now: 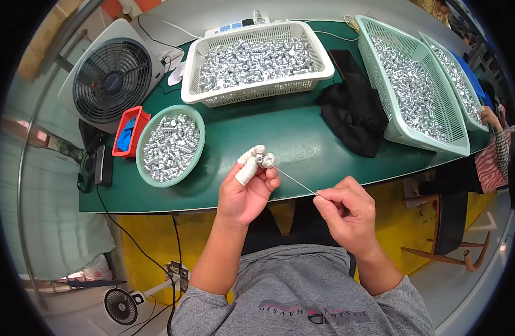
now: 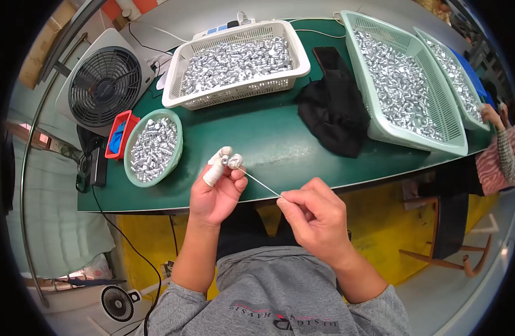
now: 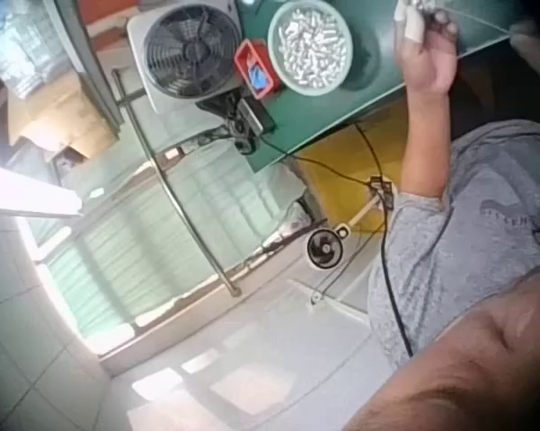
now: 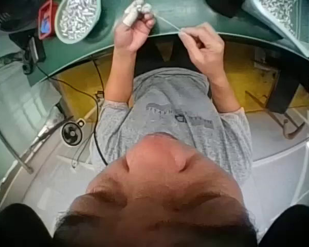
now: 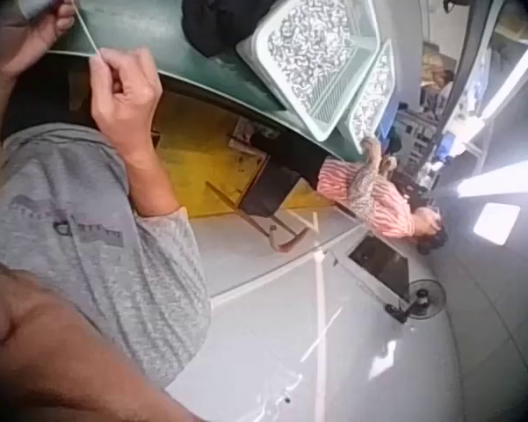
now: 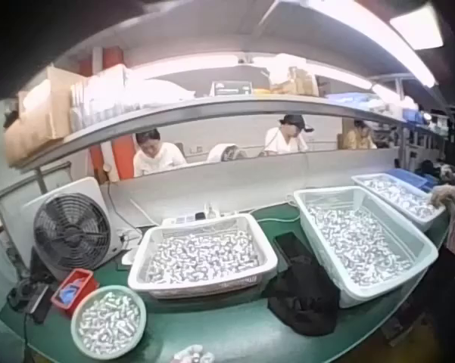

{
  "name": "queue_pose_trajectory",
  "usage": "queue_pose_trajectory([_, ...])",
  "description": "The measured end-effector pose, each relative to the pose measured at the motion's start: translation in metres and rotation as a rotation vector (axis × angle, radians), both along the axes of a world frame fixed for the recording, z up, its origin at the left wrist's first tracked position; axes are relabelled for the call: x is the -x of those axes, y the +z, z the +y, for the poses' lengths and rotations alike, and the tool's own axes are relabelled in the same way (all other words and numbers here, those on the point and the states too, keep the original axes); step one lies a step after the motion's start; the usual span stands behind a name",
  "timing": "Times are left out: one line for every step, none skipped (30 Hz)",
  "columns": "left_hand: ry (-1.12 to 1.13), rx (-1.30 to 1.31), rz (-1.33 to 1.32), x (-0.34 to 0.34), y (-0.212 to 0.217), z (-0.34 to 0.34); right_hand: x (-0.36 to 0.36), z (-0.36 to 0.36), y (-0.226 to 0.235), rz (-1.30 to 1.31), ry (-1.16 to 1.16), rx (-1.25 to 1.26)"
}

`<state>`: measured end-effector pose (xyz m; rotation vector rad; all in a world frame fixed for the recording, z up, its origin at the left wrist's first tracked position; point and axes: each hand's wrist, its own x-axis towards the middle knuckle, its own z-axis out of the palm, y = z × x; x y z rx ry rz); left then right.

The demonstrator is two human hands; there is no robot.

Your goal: Inspecting and clearing holes in small white plastic parts using a thin metal wire at a factory workstation.

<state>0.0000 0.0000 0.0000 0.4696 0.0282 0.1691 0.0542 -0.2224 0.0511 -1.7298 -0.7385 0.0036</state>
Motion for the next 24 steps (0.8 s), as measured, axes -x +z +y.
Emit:
queue_pose_trajectory([-0.002, -0.003, 0.006, 0.0, 0.0, 0.0, 0.001, 0.001, 0.002, -0.004, 0.001, 0.0])
queue_pose_trajectory([-0.004, -0.005, 0.013, 0.0, -0.001, -0.001, 0.001, 0.002, 0.003, -0.008, 0.001, 0.0])
queue_pose_trajectory([-0.007, -0.008, 0.019, -0.001, -0.001, -0.001, 0.001, 0.003, 0.004, -0.012, 0.002, 0.0])
queue_pose_trajectory([-0.009, -0.008, 0.02, -0.001, -0.002, -0.001, 0.002, 0.004, 0.005, -0.012, 0.0, 0.0])
queue_pose_trajectory([-0.008, -0.002, 0.022, -0.001, -0.003, -0.001, 0.001, 0.005, 0.005, -0.013, 0.0, -0.001])
queue_pose_trajectory([-0.007, 0.003, 0.024, 0.0, -0.004, -0.002, 0.001, 0.005, 0.006, -0.014, 0.0, -0.002])
queue_pose_trajectory([-0.007, 0.009, 0.026, 0.0, -0.005, -0.002, 0.001, 0.006, 0.006, -0.014, 0.0, -0.003])
queue_pose_trajectory([-0.008, 0.009, 0.026, 0.0, -0.006, -0.002, 0.0, 0.006, 0.006, -0.015, -0.001, -0.003])
queue_pose_trajectory([-0.01, 0.002, 0.021, 0.0, -0.007, -0.003, 0.0, 0.006, 0.006, -0.01, 0.006, 0.004])
queue_pose_trajectory([-0.012, -0.005, 0.017, 0.0, -0.008, -0.003, -0.001, 0.006, 0.006, -0.006, 0.013, 0.011])
queue_pose_trajectory([-0.013, -0.013, 0.012, 0.001, -0.008, -0.003, -0.001, 0.006, 0.006, -0.001, 0.021, 0.018])
queue_pose_trajectory([-0.014, -0.013, 0.013, 0.001, -0.009, -0.004, -0.002, 0.006, 0.006, -0.001, 0.021, 0.018])
queue_pose_trajectory([-0.01, -0.035, 0.009, 0.002, -0.009, -0.004, -0.002, 0.006, 0.007, -0.008, 0.025, 0.024])
queue_pose_trajectory([-0.007, -0.057, 0.006, 0.002, -0.01, -0.005, -0.003, 0.006, 0.007, -0.014, 0.03, 0.031])
queue_pose_trajectory([-0.004, -0.078, 0.003, 0.003, -0.01, -0.006, -0.003, 0.005, 0.008, -0.021, 0.034, 0.038])
queue_pose_trajectory([-0.005, -0.078, 0.003, 0.003, -0.009, -0.007, -0.003, 0.005, 0.008, -0.02, 0.033, 0.038])
queue_pose_trajectory([0.027, -0.15, 0.016, 0.003, -0.009, -0.009, -0.004, 0.005, 0.008, -0.051, 0.034, 0.052])
queue_pose_trajectory([0.058, -0.223, 0.03, 0.003, -0.008, -0.011, -0.005, 0.004, 0.008, -0.082, 0.034, 0.066])
queue_pose_trajectory([0.09, -0.295, 0.042, 0.002, -0.008, -0.014, -0.005, 0.003, 0.008, -0.114, 0.034, 0.08])
queue_pose_trajectory([0.09, -0.296, 0.042, 0.002, -0.009, -0.016, -0.006, 0.002, 0.008, -0.114, 0.034, 0.08])
queue_pose_trajectory([0.164, -0.41, 0.033, 0.002, -0.01, -0.018, -0.007, 0.001, 0.008, -0.065, 0.046, 0.072])
queue_pose_trajectory([0.237, -0.525, 0.023, 0.002, -0.012, -0.019, -0.008, 0.0, 0.008, -0.016, 0.058, 0.063])
queue_pose_trajectory([0.312, -0.639, 0.013, 0.002, -0.013, -0.022, -0.009, -0.001, 0.008, 0.032, 0.07, 0.054])
queue_pose_trajectory([0.314, -0.64, 0.014, 0.003, -0.012, -0.025, -0.01, -0.002, 0.005, 0.032, 0.071, 0.054])
